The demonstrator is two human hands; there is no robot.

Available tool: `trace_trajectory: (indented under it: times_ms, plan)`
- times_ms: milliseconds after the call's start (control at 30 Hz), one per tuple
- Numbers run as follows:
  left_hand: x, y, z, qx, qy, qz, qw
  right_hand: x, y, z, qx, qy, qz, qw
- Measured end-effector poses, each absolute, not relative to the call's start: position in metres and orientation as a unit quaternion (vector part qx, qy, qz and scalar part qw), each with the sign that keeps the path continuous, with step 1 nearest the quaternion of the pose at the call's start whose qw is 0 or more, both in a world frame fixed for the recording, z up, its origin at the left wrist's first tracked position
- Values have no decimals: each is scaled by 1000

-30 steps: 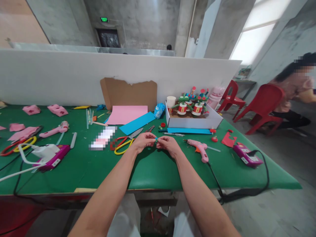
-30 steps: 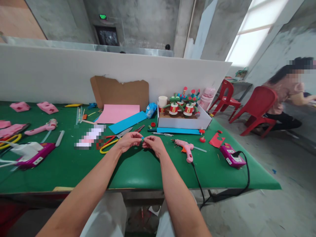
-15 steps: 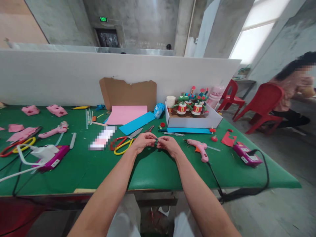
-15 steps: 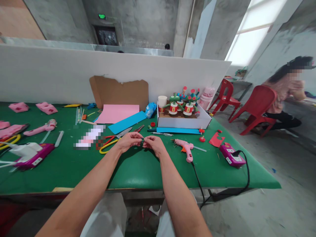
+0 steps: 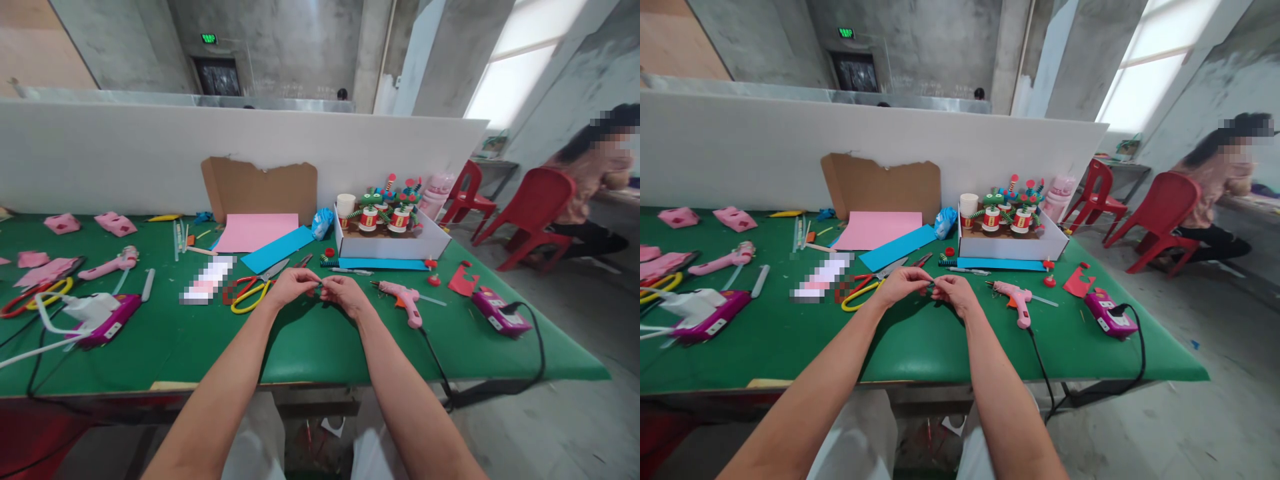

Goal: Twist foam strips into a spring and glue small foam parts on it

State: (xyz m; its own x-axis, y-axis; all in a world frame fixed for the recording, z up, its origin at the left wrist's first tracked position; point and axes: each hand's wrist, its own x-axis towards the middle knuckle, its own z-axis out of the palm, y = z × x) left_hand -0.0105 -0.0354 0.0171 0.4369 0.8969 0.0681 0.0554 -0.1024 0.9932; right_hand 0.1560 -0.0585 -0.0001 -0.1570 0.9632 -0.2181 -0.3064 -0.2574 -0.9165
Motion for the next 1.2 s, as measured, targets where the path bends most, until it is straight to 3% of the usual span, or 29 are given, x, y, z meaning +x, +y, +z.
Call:
trace_trajectory:
  times_ms: [433, 833, 1200]
  plan:
    - [-14, -42, 22, 757, 344, 384, 401, 161, -64, 9, -402, -322, 714, 474]
    - [-8, -40, 20, 757, 373, 429, 322, 157, -63, 12, -361, -290, 715, 523]
    - [-3, -35, 3, 819, 330, 454, 117, 153, -56, -3, -349, -291, 673, 583]
